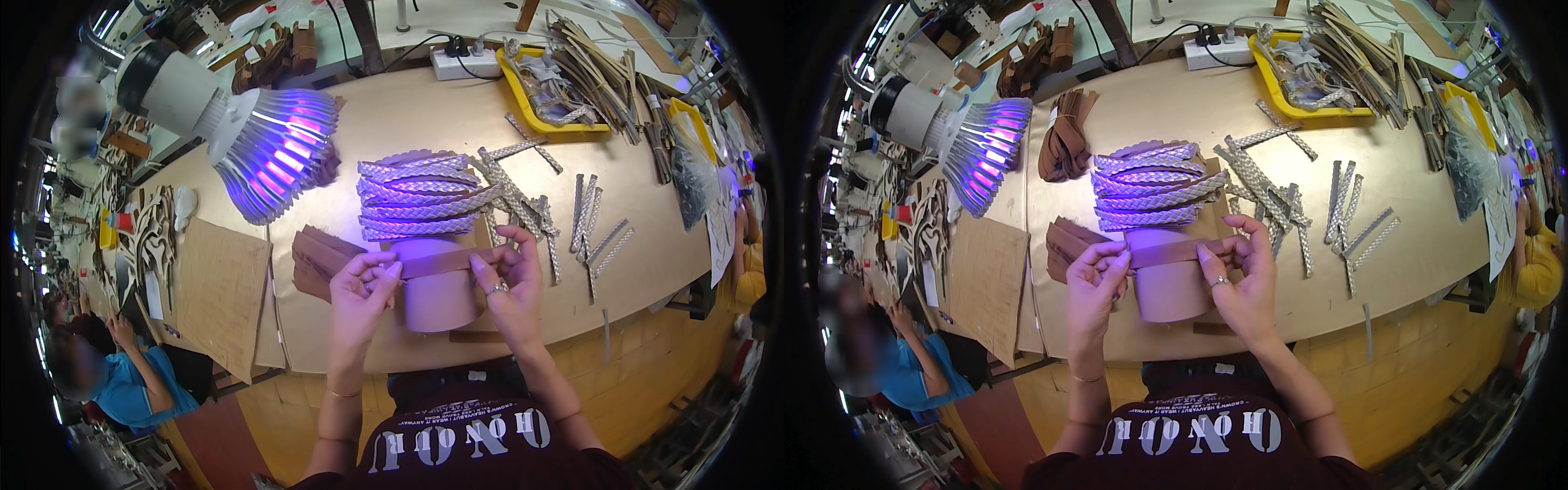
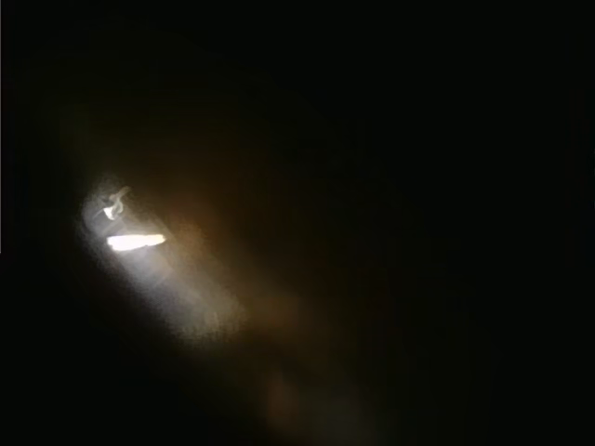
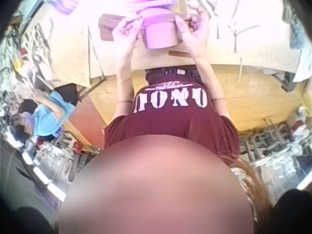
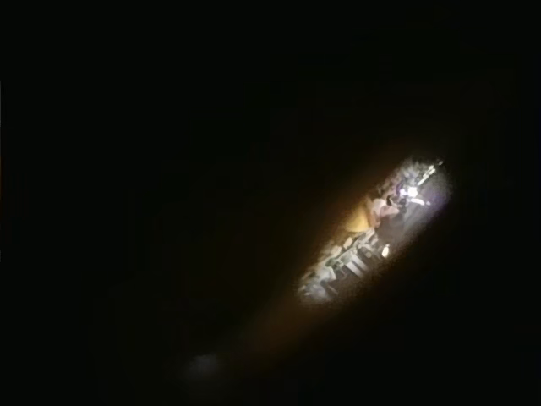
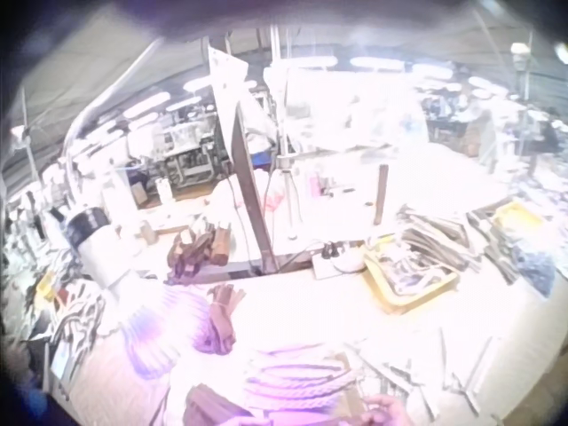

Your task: The person wraps silver braided material around a cylindrical cardboard form under a UV lamp. They repeatedly pick up braided strips, wrap them around the form, and adjust the placement. The person also handles brown paper pieces and places them on the form.

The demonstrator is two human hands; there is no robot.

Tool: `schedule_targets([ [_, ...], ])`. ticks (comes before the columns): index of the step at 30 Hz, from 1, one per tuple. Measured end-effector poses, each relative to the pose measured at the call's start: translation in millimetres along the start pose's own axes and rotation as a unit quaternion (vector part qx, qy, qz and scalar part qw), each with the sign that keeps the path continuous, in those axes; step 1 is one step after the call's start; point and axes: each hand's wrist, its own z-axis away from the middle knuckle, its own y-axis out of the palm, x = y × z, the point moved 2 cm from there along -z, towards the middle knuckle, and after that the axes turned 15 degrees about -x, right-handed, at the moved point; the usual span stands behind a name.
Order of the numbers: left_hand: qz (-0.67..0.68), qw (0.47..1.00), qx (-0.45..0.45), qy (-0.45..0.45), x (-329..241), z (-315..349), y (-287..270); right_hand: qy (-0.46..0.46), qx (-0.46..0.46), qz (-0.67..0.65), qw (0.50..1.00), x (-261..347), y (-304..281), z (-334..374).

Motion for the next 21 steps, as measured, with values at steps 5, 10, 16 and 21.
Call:
schedule_targets([
  [5, 0.008, 0.992, -0.101, 0.081, 25.2, 16.5, -2.7, -0.078, -0.025, 0.135, 0.987, -8.3, -23.4, 9.0],
  [10, -0.012, 0.979, -0.174, 0.109, 50.7, 52.4, -27.9, -0.237, 0.192, 0.424, 0.853, 2.0, -66.7, 35.4],
  [16, -0.134, 0.965, -0.065, 0.216, 63.3, 95.0, -27.1, -0.21, 0.212, 0.531, 0.793, -12.3, -64.3, 54.9],
  [21, -0.174, 0.945, 0.013, 0.277, 60.5, 101.7, -10.1, -0.174, 0.288, 0.484, 0.808, 3.0, -60.9, 52.1],
])
